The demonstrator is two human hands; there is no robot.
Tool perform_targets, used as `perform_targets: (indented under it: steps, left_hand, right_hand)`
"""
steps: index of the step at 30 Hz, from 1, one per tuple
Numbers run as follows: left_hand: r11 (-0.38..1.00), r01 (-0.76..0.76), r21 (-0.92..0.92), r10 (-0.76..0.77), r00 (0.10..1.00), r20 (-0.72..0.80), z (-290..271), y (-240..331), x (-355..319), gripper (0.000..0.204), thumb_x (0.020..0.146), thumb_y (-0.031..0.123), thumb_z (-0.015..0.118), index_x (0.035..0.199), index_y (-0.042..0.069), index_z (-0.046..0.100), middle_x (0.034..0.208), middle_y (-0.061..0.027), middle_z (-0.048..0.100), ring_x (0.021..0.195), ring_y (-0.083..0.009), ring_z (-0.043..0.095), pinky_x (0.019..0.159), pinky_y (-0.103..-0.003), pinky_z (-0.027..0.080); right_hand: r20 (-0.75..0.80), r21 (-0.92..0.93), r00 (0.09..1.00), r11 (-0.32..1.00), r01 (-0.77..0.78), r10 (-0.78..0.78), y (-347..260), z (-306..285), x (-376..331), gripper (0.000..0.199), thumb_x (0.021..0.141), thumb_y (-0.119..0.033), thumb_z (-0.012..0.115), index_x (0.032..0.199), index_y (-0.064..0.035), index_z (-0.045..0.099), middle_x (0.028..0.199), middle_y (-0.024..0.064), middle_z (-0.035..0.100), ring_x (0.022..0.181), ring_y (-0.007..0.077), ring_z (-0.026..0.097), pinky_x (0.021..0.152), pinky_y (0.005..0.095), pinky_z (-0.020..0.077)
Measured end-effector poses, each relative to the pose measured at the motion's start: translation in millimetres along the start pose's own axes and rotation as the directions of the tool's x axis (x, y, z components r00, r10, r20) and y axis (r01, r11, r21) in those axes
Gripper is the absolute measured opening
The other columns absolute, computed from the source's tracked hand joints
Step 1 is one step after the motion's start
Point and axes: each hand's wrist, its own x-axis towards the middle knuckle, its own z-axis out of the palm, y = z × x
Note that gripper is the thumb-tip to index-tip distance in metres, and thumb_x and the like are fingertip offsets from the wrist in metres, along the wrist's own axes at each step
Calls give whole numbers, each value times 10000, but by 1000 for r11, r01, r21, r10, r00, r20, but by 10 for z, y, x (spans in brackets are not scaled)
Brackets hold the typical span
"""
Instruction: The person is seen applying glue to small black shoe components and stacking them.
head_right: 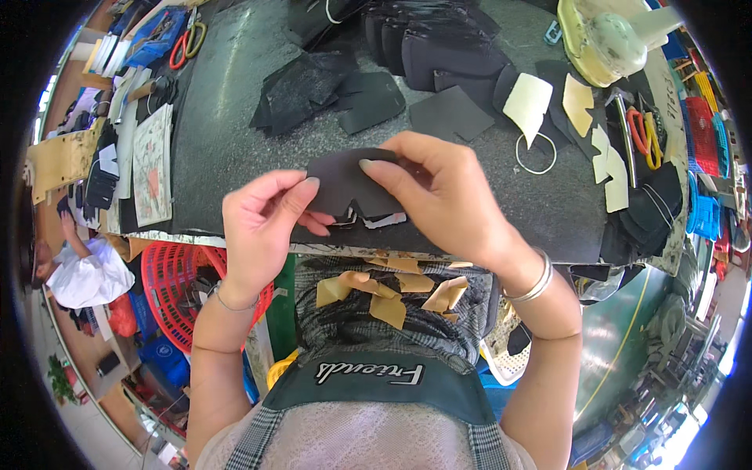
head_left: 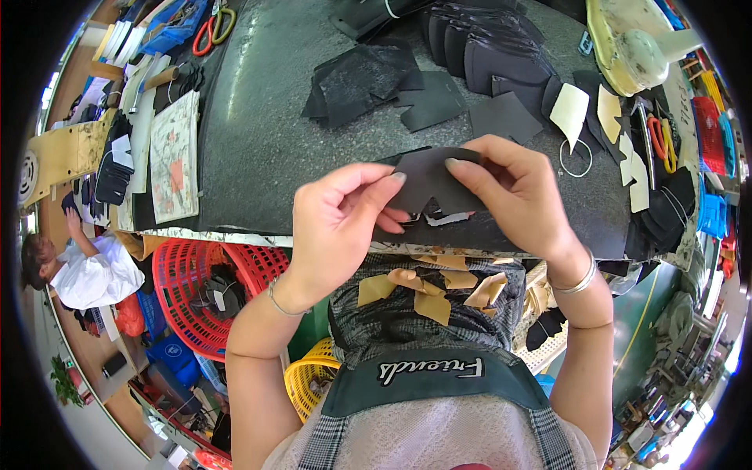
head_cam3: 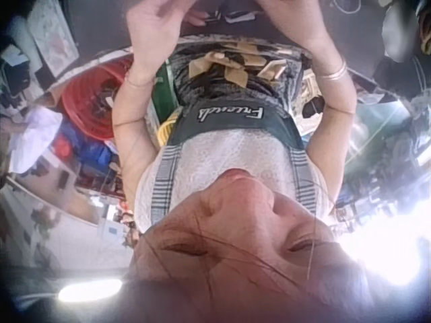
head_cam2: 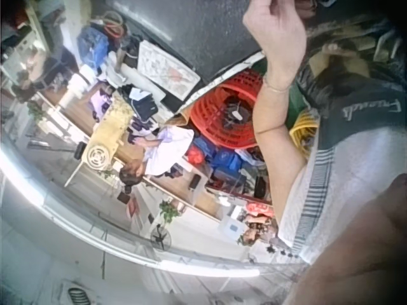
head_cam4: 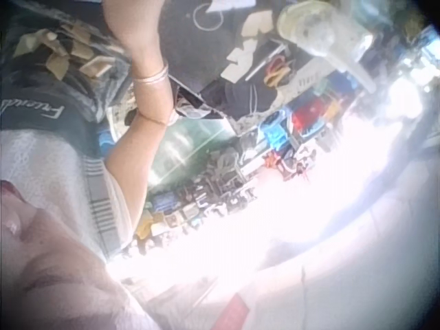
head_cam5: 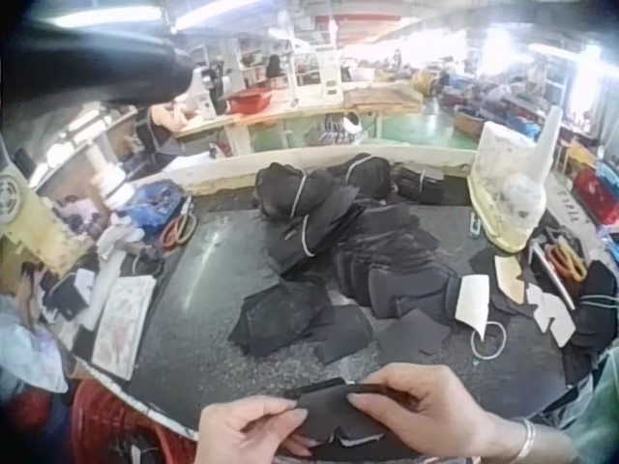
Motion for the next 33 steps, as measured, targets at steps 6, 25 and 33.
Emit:
perform_targets:
  steps: [6,25,33]
  left_hand:
    - [981,32,191,-5,990,-143,-61,-216,-113,193,920,12,638,1103,-7,577,806,-36,626,585,-52,579,493,-181,476]
    - [575,-467,672,495,852,169,104,-117,73,278,778,-79,663,1008,72,706,868,-69,538,751,-163,553,691,-266,450]
    - [761,414,-499,-212,886,411,546,-23,352,373,881,7,677,1218,-88,548,1199,-206,619,1066,-212,641,915,-366,541]
  right_hand:
    - [-1,-320,977,926,200,-212,108,166,120,375,845,-90,732,1114,32,499,638,67,545,552,137,546,524,274,444]
    - [-266,-930,838,355,-93,-477,461,-1049,-80,493,814,-66,720,1268,-14,533,955,180,662,881,334,636,817,404,503]
    - [151,-842,620,229,489,-770,-17,-520,-455,295,824,114,622,1091,4,680,998,117,706,1028,315,659,850,365,548]
